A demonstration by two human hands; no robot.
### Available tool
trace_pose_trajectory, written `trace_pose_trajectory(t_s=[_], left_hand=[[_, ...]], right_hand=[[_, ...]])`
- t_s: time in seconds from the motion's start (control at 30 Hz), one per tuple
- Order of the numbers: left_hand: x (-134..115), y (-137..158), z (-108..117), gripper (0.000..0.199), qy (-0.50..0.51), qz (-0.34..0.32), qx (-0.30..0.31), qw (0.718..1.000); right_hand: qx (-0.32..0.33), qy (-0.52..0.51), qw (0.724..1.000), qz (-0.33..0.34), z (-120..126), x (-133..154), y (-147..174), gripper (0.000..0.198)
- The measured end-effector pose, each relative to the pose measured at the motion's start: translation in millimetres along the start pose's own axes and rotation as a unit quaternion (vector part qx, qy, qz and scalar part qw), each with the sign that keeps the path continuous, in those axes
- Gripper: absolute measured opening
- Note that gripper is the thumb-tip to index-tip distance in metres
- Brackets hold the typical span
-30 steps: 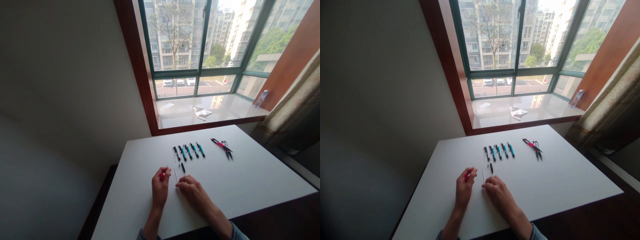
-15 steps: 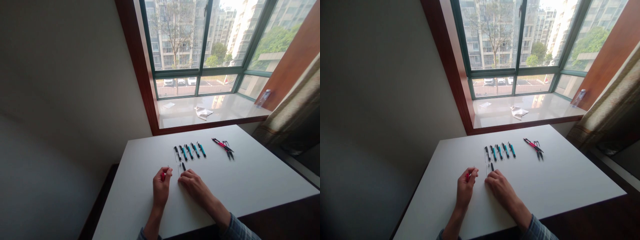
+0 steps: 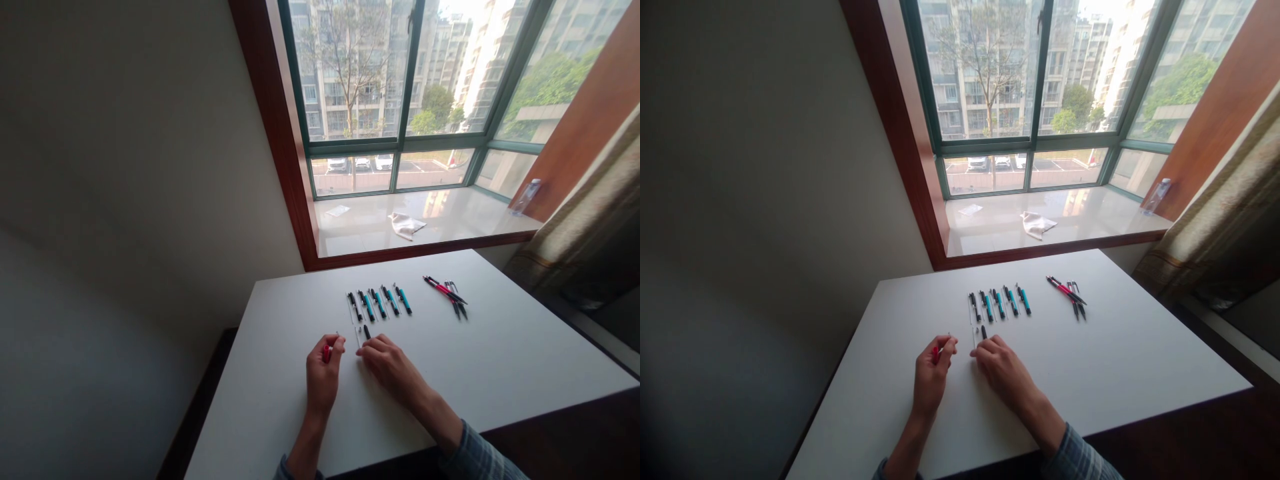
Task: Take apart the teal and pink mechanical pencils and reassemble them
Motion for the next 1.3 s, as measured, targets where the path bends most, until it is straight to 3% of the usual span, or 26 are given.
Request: trace_pose_trajectory(t_s=[0.2,0.37,0.6,0.87,1.03,1.3], left_hand=[[4,0,-3,0.035,-0.012,0.011,0.016,1.0],[-1,1,-7,0.033,-0.042,-0.016,0.034,0.998],[-10,6,-15,0.031,-0.081,-0.039,0.071,0.993],[-15,13,-27,0.029,-0.049,-0.045,0.152,0.986],[-15,13,-27,0.03,-0.015,-0.048,0.159,0.986],[-13,13,-26,0.031,-0.013,-0.04,0.155,0.987]], right_hand=[[-0.116,0.022,0.991,-0.068,26,-27,10,0.026],[-0.109,0.031,0.989,-0.096,26,-40,11,0.03],[-0.102,-0.026,0.993,-0.051,30,-21,5,0.035],[-0.085,-0.122,0.988,0.032,30,18,-4,0.042],[-0.092,-0.124,0.986,0.057,29,28,-7,0.031],[-0.105,-0.104,0.985,0.085,30,35,-6,0.031]])
Point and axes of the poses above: each hand's wrist, its own y-axis away from the middle knuckle, its own z-axis out of the back of the hand, x = y × z, the point moved 9 cm from there along -y, towards the middle knuckle, and after that the axes turned 13 degrees about -y, right-handed, at the moved point
